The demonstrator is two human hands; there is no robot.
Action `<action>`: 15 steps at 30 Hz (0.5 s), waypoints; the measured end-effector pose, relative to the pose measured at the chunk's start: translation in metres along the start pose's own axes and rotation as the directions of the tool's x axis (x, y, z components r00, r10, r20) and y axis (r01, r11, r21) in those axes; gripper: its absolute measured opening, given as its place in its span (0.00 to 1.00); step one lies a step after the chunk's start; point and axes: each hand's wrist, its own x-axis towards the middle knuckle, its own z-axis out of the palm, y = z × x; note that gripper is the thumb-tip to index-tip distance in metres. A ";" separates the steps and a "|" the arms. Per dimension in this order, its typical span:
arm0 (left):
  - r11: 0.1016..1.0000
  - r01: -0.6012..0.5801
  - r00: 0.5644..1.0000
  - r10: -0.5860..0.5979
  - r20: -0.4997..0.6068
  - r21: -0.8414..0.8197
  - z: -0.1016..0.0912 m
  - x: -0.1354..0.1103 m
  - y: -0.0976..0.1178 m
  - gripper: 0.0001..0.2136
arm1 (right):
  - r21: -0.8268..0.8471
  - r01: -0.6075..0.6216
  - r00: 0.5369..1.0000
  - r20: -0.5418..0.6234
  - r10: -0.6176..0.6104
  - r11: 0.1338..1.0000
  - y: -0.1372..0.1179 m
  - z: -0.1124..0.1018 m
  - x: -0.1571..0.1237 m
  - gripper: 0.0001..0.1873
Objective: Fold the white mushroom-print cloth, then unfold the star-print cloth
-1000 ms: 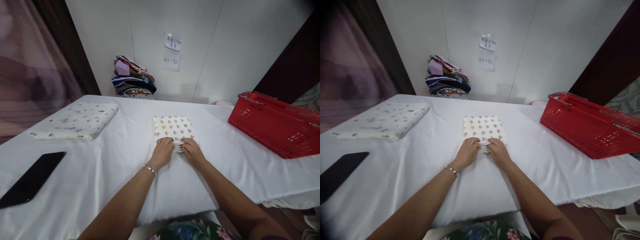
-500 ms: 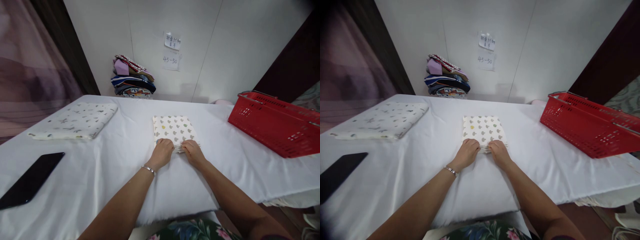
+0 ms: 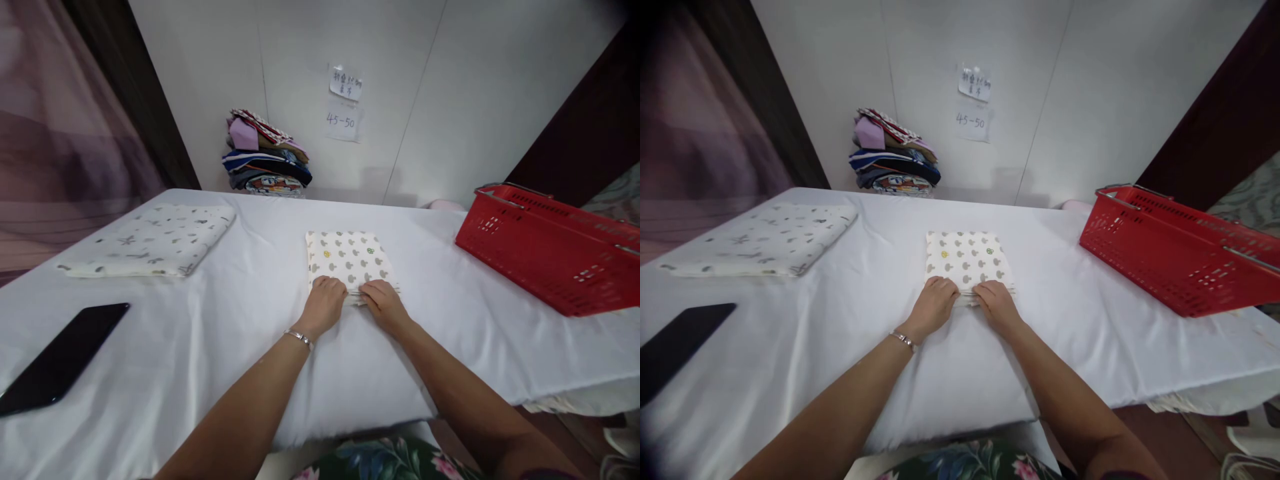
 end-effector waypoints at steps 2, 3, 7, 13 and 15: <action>1.000 0.002 1.000 -0.002 0.001 0.000 0.000 0.000 0.000 0.09 | 0.006 -0.013 0.999 -0.046 0.013 1.000 0.000 0.001 0.000 0.12; 1.000 0.003 1.000 -0.003 0.002 0.000 0.000 0.000 0.000 0.09 | 0.010 -0.016 0.998 -0.064 0.017 1.000 0.001 0.001 0.000 0.12; 1.000 -0.004 1.000 0.004 0.006 0.002 0.001 -0.001 -0.001 0.09 | 0.027 -0.015 0.999 -0.049 0.016 1.000 0.002 -0.001 -0.001 0.11; 1.000 0.009 1.000 -0.009 0.005 0.001 0.001 0.000 -0.001 0.09 | 0.014 -0.019 0.999 0.033 0.018 1.000 0.004 -0.002 -0.001 0.14; 1.000 0.014 1.000 -0.014 0.004 0.001 0.000 0.000 0.000 0.09 | 0.020 -0.030 0.999 0.032 0.029 0.999 0.004 0.000 -0.001 0.13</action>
